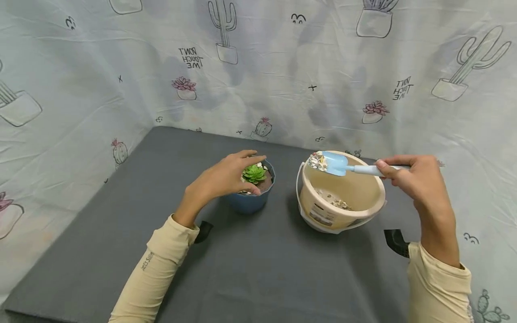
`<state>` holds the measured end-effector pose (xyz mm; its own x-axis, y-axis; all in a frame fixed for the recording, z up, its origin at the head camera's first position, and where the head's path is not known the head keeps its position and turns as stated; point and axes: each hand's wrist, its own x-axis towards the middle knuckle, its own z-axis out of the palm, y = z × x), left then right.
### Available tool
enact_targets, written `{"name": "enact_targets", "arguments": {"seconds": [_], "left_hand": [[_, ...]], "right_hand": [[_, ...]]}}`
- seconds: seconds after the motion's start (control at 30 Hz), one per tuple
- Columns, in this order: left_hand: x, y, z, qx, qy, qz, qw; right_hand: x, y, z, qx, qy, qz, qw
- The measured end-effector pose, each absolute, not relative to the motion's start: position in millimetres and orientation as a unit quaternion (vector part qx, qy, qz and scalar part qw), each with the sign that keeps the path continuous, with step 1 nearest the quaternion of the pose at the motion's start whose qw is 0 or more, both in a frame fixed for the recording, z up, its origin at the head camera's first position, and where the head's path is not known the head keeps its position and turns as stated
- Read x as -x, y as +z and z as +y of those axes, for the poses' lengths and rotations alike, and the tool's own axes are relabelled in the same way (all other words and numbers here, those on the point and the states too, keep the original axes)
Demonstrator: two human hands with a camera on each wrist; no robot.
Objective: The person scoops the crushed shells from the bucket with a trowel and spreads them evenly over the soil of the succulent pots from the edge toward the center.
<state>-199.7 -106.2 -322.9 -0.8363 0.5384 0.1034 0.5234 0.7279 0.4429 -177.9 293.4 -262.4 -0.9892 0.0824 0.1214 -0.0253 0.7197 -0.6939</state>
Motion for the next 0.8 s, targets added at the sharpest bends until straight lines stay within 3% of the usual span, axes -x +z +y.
{"name": "enact_targets", "arguments": {"seconds": [0.23, 0.47, 0.8], "left_hand": [[201, -323, -133, -0.250, 0.205, 0.944, 0.069], [206, -329, -134, -0.227, 0.185, 0.947, 0.133], [206, -331, -135, -0.210, 0.185, 0.949, 0.142]], "right_hand": [[184, -265, 253, -0.038, 0.399, -0.912, 0.085], [190, -280, 207, -0.087, 0.400, -0.910, 0.057], [193, -302, 154, -0.173, 0.336, -0.920, 0.099]]}}
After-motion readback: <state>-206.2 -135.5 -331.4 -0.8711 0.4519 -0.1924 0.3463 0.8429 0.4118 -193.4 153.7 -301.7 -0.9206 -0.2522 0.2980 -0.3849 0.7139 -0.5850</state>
